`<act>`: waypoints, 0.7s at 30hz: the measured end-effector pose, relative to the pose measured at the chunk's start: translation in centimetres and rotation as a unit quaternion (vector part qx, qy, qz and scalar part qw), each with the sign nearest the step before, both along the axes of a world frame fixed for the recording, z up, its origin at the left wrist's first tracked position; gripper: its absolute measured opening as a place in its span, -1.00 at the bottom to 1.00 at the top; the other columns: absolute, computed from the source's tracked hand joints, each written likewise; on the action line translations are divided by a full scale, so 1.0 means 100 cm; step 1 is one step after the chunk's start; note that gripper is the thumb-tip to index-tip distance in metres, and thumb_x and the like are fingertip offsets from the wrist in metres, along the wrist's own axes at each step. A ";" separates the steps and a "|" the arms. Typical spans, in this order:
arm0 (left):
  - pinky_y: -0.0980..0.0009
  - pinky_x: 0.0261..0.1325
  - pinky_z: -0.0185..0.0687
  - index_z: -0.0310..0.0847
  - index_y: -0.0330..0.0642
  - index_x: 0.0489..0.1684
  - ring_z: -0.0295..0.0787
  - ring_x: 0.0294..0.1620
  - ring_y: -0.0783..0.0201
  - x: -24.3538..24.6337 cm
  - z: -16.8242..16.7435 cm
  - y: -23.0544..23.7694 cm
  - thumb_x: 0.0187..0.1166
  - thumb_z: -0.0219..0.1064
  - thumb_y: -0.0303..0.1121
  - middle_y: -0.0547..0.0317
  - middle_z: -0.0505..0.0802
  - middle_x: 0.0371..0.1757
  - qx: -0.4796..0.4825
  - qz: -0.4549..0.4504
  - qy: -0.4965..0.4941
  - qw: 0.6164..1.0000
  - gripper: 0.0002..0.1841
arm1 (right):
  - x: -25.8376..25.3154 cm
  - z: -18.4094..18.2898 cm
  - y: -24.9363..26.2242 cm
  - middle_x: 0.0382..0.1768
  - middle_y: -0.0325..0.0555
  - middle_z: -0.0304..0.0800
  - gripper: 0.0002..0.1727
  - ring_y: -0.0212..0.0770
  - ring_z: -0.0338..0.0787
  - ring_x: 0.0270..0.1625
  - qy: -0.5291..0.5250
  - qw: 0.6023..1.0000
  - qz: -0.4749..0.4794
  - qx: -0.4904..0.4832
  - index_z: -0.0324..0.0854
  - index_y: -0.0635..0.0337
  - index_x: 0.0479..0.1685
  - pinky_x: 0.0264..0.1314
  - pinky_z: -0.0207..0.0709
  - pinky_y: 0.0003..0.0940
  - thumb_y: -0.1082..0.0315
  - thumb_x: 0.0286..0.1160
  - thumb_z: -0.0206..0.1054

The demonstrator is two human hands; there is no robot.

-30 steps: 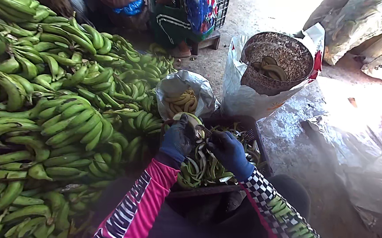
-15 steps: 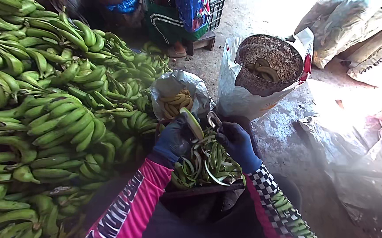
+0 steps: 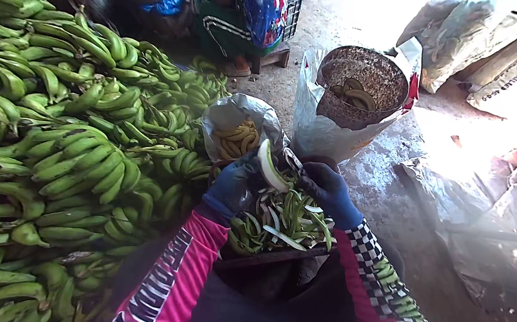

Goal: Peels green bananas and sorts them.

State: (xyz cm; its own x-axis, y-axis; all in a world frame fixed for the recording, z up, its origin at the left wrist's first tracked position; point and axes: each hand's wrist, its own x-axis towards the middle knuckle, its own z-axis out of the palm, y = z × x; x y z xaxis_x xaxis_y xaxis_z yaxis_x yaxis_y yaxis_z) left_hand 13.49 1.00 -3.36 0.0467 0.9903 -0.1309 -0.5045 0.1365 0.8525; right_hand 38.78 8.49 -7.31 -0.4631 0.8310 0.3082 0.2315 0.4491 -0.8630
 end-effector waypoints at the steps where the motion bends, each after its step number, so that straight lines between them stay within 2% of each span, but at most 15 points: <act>1: 0.18 0.10 0.81 0.48 0.00 0.55 0.83 0.08 0.14 -0.002 -0.004 0.004 0.85 -0.02 -0.20 0.02 0.81 0.22 -0.005 0.038 -0.031 0.999 -0.61 | 0.001 0.001 -0.002 -0.10 -0.19 0.86 -0.46 -0.28 0.85 -0.21 0.008 0.999 0.033 0.010 0.67 0.08 0.30 -0.15 0.85 -0.18 -0.06 0.47 0.52; 4: 0.21 0.01 0.80 0.55 -0.01 0.44 0.83 0.05 0.16 -0.012 -0.014 0.008 0.86 -0.04 -0.12 0.02 0.83 0.18 -0.002 0.061 -0.041 0.997 -0.61 | 0.000 0.004 -0.008 0.04 -0.20 0.77 -0.49 -0.28 0.82 -0.03 -0.041 0.996 0.082 0.023 0.77 -0.04 0.23 0.00 0.85 -0.20 -0.04 0.32 0.64; 6: 0.28 -0.08 0.80 0.53 -0.02 0.49 0.82 -0.04 0.21 -0.009 -0.008 0.004 0.85 -0.05 -0.18 0.02 0.82 0.14 0.004 0.023 0.006 1.000 -0.60 | -0.004 0.004 -0.012 0.07 -0.23 0.76 -0.52 -0.33 0.81 0.01 -0.070 0.993 0.088 0.031 0.82 -0.11 0.19 0.03 0.84 -0.25 -0.03 0.28 0.67; 9: 0.29 -0.02 0.78 0.53 -0.10 0.52 0.80 -0.08 0.23 -0.001 -0.001 0.000 0.79 0.01 -0.25 0.00 0.83 0.08 0.018 -0.066 0.069 0.995 -0.59 | -0.009 0.003 -0.013 0.06 -0.21 0.74 -0.56 -0.32 0.79 0.03 -0.047 0.994 0.089 0.040 0.83 -0.08 0.17 0.03 0.82 -0.29 0.05 0.29 0.68; 12: 0.31 0.00 0.80 0.61 -0.14 0.41 0.82 -0.09 0.27 0.004 0.002 -0.001 0.80 0.10 -0.27 0.02 0.85 0.02 0.020 -0.109 0.090 0.990 -0.65 | -0.009 -0.002 -0.004 0.04 -0.20 0.76 -0.55 -0.27 0.77 0.01 -0.049 0.997 0.004 0.052 0.79 -0.05 0.24 0.01 0.77 -0.21 0.01 0.41 0.57; 15: 0.29 0.03 0.80 0.59 -0.12 0.45 0.83 -0.06 0.25 0.002 -0.001 0.000 0.74 0.15 -0.25 0.02 0.85 0.07 0.007 -0.114 0.091 0.989 -0.61 | 0.000 -0.006 0.013 0.07 -0.14 0.80 -0.47 -0.20 0.80 0.04 -0.090 0.991 -0.100 0.013 0.77 -0.04 0.29 0.07 0.74 -0.03 -0.20 0.57 0.35; 16: 0.29 0.02 0.81 0.57 -0.10 0.50 0.83 -0.05 0.24 0.001 0.000 0.000 0.74 0.14 -0.25 0.01 0.85 0.09 0.007 -0.113 0.090 0.990 -0.59 | 0.004 -0.007 0.016 0.05 -0.15 0.81 -0.44 -0.20 0.81 0.01 -0.081 0.990 -0.117 -0.003 0.77 -0.04 0.28 0.05 0.74 -0.03 -0.24 0.57 0.32; 18: 0.33 -0.09 0.80 0.50 -0.03 0.59 0.82 -0.10 0.23 -0.001 -0.002 0.001 0.76 0.11 -0.24 -0.02 0.84 0.10 0.018 -0.101 0.084 0.991 -0.56 | 0.007 -0.002 0.013 -0.04 -0.18 0.85 -0.42 -0.26 0.83 -0.12 -0.022 0.991 -0.124 -0.036 0.77 -0.01 0.26 -0.07 0.79 -0.13 -0.23 0.46 0.44; 19: 0.31 -0.09 0.80 0.45 0.00 0.64 0.82 -0.08 0.21 -0.002 -0.003 0.001 0.78 0.09 -0.25 -0.03 0.84 0.12 0.019 -0.088 0.079 0.993 -0.54 | 0.007 0.000 0.009 -0.09 -0.15 0.84 -0.38 -0.26 0.81 -0.21 0.016 0.993 -0.106 -0.041 0.72 0.05 0.31 -0.16 0.79 -0.17 -0.16 0.37 0.55; 21: 0.15 0.08 0.80 0.35 0.07 0.73 0.82 0.04 0.11 0.001 -0.006 0.004 0.80 0.09 -0.27 -0.06 0.80 0.22 0.012 -0.058 0.057 0.997 -0.51 | 0.001 0.007 -0.002 -0.20 -0.14 0.82 -0.25 -0.26 0.78 -0.32 0.050 0.998 -0.044 -0.018 0.58 0.14 0.46 -0.25 0.79 -0.19 0.04 0.24 0.69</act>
